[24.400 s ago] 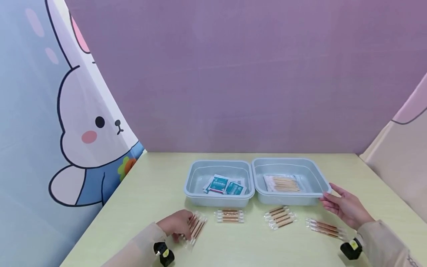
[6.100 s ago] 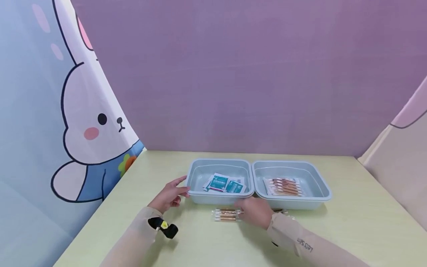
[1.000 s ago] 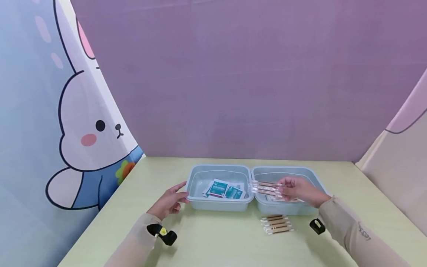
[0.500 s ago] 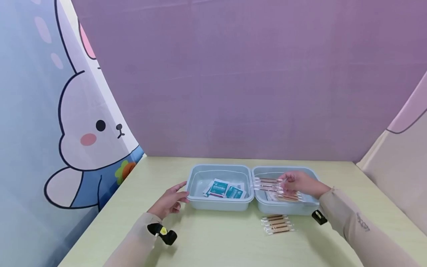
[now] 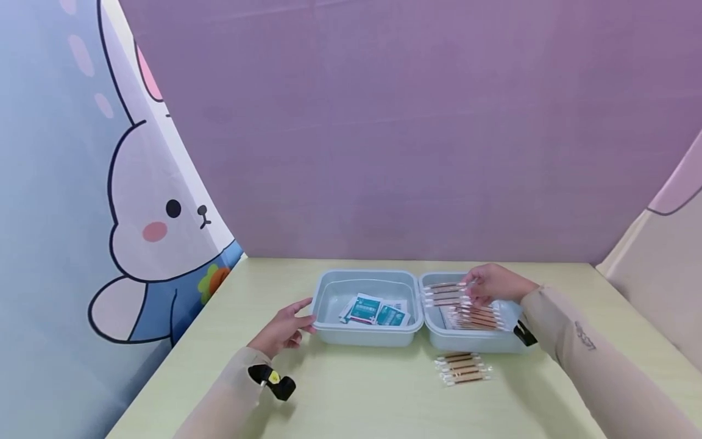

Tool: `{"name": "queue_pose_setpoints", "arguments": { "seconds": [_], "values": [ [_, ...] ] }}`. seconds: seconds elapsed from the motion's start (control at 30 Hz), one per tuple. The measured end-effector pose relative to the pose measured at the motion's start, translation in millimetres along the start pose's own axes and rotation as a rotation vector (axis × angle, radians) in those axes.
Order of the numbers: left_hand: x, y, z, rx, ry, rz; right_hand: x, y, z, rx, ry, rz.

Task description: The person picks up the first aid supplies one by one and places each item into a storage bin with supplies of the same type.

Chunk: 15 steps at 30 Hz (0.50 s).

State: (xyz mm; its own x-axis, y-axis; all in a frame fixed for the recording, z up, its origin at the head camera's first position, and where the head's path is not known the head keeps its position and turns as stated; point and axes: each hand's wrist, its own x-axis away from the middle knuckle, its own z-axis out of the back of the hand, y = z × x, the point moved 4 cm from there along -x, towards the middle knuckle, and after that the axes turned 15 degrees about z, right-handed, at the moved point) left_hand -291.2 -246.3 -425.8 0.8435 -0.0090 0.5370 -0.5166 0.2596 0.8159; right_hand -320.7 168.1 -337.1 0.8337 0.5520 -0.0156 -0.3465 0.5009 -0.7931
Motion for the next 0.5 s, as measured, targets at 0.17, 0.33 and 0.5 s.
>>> {"name": "queue_pose_setpoints", "arguments": {
  "seconds": [0.17, 0.33, 0.5],
  "values": [
    [3.3, 0.1, 3.9, -0.004, 0.013, 0.002, -6.1, 6.6, 0.6, -0.057, -0.059, -0.059],
    [5.1, -0.1, 6.2, -0.001, 0.003, -0.001, -11.5, 8.2, 2.6, -0.085, -0.111, -0.094],
    [4.2, -0.8, 2.7, -0.004, 0.010, 0.004, -13.2, 15.6, 6.5, -0.079, -0.114, -0.131]
  ]
}}
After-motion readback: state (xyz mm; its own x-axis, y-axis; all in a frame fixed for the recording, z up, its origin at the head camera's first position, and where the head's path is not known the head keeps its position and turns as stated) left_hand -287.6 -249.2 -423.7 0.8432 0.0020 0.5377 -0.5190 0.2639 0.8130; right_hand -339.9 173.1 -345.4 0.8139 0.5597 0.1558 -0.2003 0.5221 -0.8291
